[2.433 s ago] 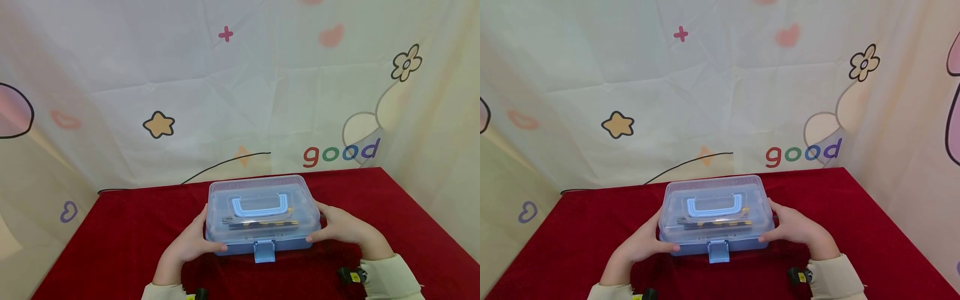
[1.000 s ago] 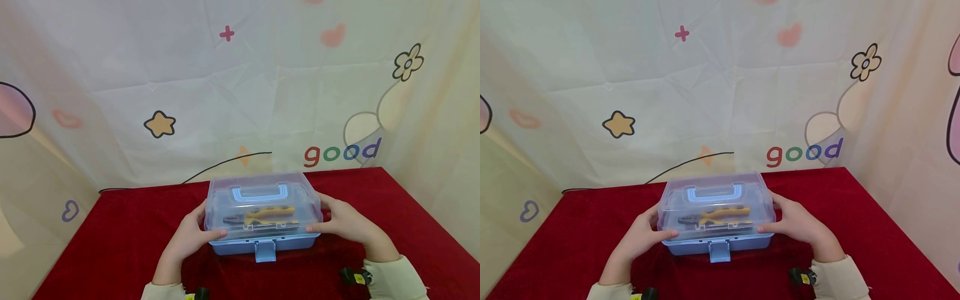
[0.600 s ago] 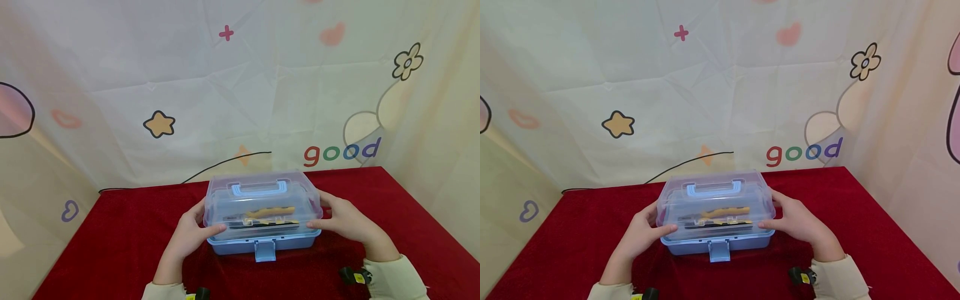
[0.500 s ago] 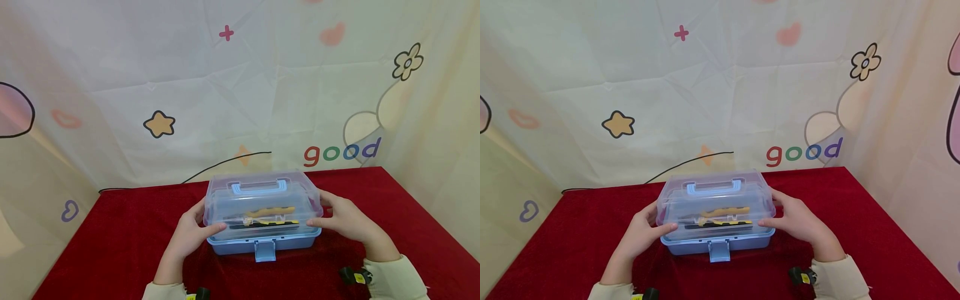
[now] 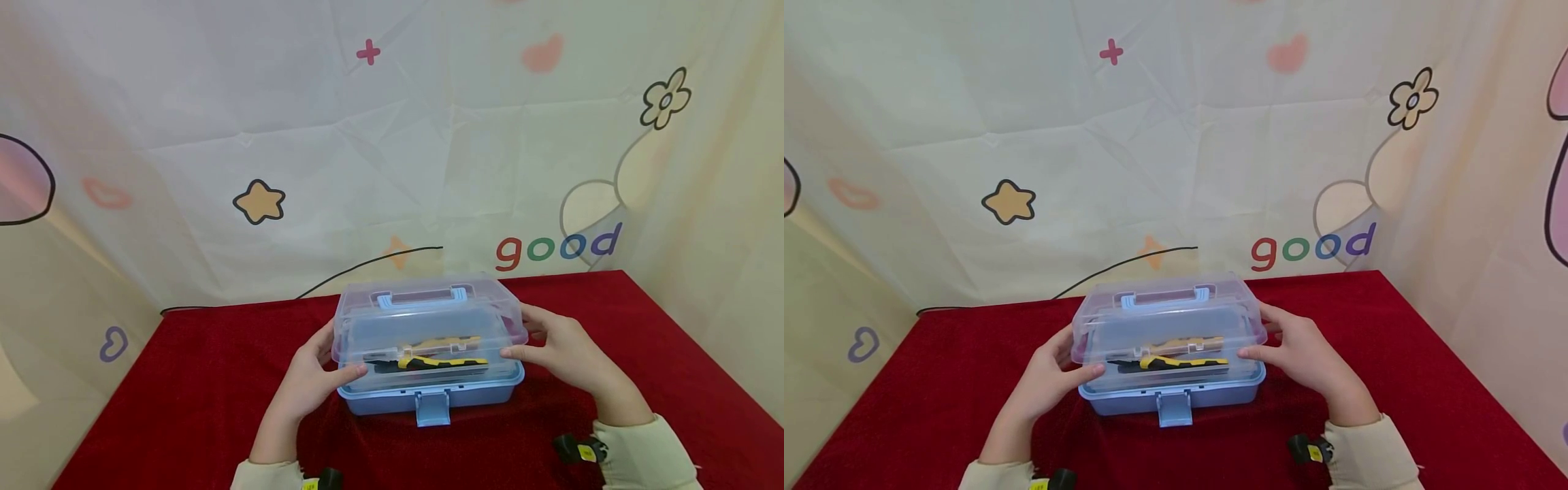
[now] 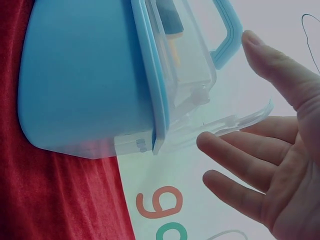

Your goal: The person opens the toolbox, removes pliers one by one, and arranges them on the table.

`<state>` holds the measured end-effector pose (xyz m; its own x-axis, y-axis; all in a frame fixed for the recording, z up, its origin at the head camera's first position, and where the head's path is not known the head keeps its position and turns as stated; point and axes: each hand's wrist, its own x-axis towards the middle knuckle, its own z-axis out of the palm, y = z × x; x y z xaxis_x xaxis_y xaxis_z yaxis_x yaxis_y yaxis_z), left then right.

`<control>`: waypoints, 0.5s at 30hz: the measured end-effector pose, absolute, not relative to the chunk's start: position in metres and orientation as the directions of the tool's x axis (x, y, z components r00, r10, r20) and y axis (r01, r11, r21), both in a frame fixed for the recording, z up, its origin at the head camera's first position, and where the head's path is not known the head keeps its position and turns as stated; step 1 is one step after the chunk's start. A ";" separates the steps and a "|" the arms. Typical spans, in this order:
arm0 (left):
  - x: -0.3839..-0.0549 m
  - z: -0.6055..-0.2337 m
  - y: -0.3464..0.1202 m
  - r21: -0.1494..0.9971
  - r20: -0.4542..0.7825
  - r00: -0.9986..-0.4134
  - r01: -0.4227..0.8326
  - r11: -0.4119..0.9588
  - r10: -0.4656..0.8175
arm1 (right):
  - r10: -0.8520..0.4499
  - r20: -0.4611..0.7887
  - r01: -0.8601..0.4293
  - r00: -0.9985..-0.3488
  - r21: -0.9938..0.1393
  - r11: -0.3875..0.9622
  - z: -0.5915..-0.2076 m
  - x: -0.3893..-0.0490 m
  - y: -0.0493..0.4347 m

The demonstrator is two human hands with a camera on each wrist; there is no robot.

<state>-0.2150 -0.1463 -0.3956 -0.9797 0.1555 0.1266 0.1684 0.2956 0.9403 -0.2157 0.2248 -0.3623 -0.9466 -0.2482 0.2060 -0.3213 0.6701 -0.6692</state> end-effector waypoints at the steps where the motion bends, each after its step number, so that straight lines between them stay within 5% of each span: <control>1: -0.215 -0.395 -0.147 0.940 0.125 -0.979 0.168 0.296 0.160 | -0.246 0.212 -0.324 -0.946 -0.668 0.670 -0.362 -0.216 0.225; 15: -0.213 -0.391 -0.155 0.919 0.112 -0.989 0.139 0.370 0.093 | -0.186 0.263 -0.317 -0.947 -0.659 0.682 -0.363 -0.216 0.221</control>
<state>-0.2134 -0.1547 -0.3905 -0.9894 0.0928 0.1119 0.1387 0.3699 0.9187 -0.2159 0.2213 -0.3628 -0.9466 -0.1865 0.2631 -0.3174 0.6820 -0.6589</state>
